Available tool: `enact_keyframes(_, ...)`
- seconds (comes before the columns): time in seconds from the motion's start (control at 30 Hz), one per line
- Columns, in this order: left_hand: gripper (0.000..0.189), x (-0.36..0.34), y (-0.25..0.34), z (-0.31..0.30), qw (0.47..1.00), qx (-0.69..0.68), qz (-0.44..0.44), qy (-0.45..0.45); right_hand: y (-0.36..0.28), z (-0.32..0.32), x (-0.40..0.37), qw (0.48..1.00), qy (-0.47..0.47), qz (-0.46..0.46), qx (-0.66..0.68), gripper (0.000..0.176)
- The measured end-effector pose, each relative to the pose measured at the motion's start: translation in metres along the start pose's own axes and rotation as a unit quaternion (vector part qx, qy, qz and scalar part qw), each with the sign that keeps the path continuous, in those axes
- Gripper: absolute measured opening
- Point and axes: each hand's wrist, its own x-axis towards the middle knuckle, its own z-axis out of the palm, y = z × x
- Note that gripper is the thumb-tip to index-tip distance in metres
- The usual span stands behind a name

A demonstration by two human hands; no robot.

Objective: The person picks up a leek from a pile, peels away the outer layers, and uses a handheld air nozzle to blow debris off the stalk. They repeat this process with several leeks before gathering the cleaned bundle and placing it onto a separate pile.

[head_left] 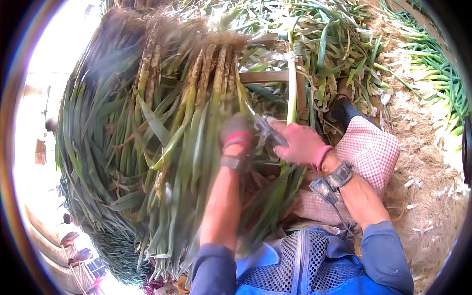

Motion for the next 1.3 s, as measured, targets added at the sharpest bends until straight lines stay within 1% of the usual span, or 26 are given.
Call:
enact_keyframes(0.03, 0.037, 0.004, -0.004, 0.005, 1.000, -0.011, 0.004, -0.001, 0.001, -0.002, 0.008, 1.000, 0.000, -0.002, 0.000, 0.080)
enact_keyframes(0.07, 0.039, 0.008, -0.006, 0.010, 1.000, -0.004, -0.004, -0.002, 0.001, -0.004, 0.017, 1.000, 0.011, 0.004, -0.010, 0.081)
enact_keyframes(0.13, 0.040, 0.006, -0.006, 0.010, 1.000, -0.015, -0.002, 0.005, -0.003, -0.011, 0.032, 0.999, 0.036, 0.009, -0.035, 0.082)
enact_keyframes(0.23, 0.040, 0.001, -0.006, 0.009, 0.999, -0.035, 0.004, 0.010, -0.001, -0.018, 0.061, 0.998, 0.057, 0.012, -0.037, 0.082)
enact_keyframes(0.37, 0.040, -0.004, -0.007, 0.012, 0.998, -0.059, 0.003, 0.023, -0.004, -0.034, 0.098, 0.998, 0.052, 0.019, -0.005, 0.082)
enact_keyframes(0.4, 0.040, -0.005, -0.007, 0.012, 0.998, -0.058, 0.002, 0.023, 0.003, -0.026, 0.113, 0.995, 0.101, 0.002, -0.017, 0.082)
enact_keyframes(0.5, 0.038, -0.011, -0.009, 0.011, 0.997, -0.066, 0.023, 0.033, 0.005, -0.034, 0.134, 0.996, 0.090, 0.017, -0.018, 0.081)
enact_keyframes(0.53, 0.037, -0.012, -0.009, 0.010, 0.996, -0.078, 0.022, 0.036, 0.007, -0.033, 0.135, 0.996, 0.092, 0.005, -0.016, 0.081)
enact_keyframes(0.63, 0.037, -0.015, -0.012, 0.009, 0.993, -0.106, 0.032, 0.048, 0.009, -0.035, 0.101, 0.997, 0.074, -0.013, 0.015, 0.081)
enact_keyframes(0.7, 0.038, -0.021, -0.012, 0.011, 0.990, -0.120, 0.042, 0.052, 0.020, -0.025, 0.069, 0.998, 0.048, -0.016, 0.029, 0.083)
enact_keyframes(0.73, 0.038, -0.028, -0.008, 0.007, 0.990, -0.132, 0.042, 0.037, 0.013, -0.031, 0.044, 0.999, 0.005, 0.012, 0.035, 0.083)
enact_keyframes(0.8, 0.037, -0.041, 0.000, 0.001, 0.988, -0.143, 0.045, 0.025, 0.022, -0.019, 0.004, 0.999, 0.017, -0.007, 0.032, 0.083)
enact_keyframes(0.87, 0.034, -0.061, 0.007, 0.003, 0.988, -0.136, 0.072, -0.016, 0.029, -0.011, -0.033, 0.999, 0.017, -0.011, 0.040, 0.082)
enact_keyframes(0.9, 0.031, -0.073, 0.007, 0.015, 0.986, -0.117, 0.111, -0.033, 0.036, -0.005, -0.047, 0.998, 0.039, -0.030, 0.048, 0.082)
enact_keyframes(0.93, 0.031, -0.090, 0.012, 0.022, 0.984, -0.116, 0.121, -0.063, 0.038, 0.000, -0.058, 0.995, 0.061, -0.049, 0.057, 0.082)
enact_keyframes(0.97, 0.031, -0.109, 0.017, 0.033, 0.983, -0.092, 0.124, -0.099, 0.033, 0.002, -0.068, 0.995, 0.062, -0.051, 0.058, 0.082)
enact_keyframes(1.0, 0.030, -0.126, 0.014, 0.055, 0.974, -0.089, 0.195, -0.075, 0.026, -0.001, -0.079, 0.996, 0.027, -0.045, 0.078, 0.081)
enact_keyframes(1.03, 0.031, -0.148, 0.025, 0.064, 0.976, -0.059, 0.179, -0.109, 0.021, -0.004, -0.087, 0.994, -0.009, -0.039, 0.099, 0.081)
enact_keyframes(1.07, 0.030, -0.173, 0.030, 0.060, 0.970, -0.065, 0.199, -0.123, 0.016, -0.007, -0.090, 0.995, -0.019, -0.030, 0.088, 0.082)
enact_keyframes(1.1, 0.033, -0.187, 0.028, 0.073, 0.962, -0.067, 0.226, -0.140, 0.018, -0.003, -0.087, 0.995, -0.019, -0.033, 0.089, 0.082)
enact_keyframes(1.17, 0.031, -0.202, 0.014, 0.063, 0.937, -0.083, 0.290, -0.178, 0.025, 0.006, -0.077, 0.995, 0.063, -0.002, 0.076, 0.082)
enact_keyframes(1.2, 0.029, -0.203, 0.011, 0.050, 0.953, -0.084, 0.263, -0.128, 0.017, 0.001, -0.077, 0.997, 0.056, 0.034, 0.046, 0.082)
enact_keyframes(1.23, 0.027, -0.200, 0.007, 0.036, 0.965, -0.084, 0.235, -0.078, 0.015, 0.005, -0.076, 0.997, 0.055, 0.032, 0.048, 0.082)
enact_keyframes(1.27, 0.020, -0.192, -0.004, 0.025, 0.968, -0.092, 0.233, 0.035, 0.014, 0.011, -0.076, 0.992, 0.046, -0.022, 0.111, 0.082)
enact_keyframes(1.3, 0.019, -0.179, -0.015, 0.012, 0.964, -0.097, 0.217, 0.116, 0.011, 0.016, -0.075, 0.981, 0.035, -0.077, 0.175, 0.082)
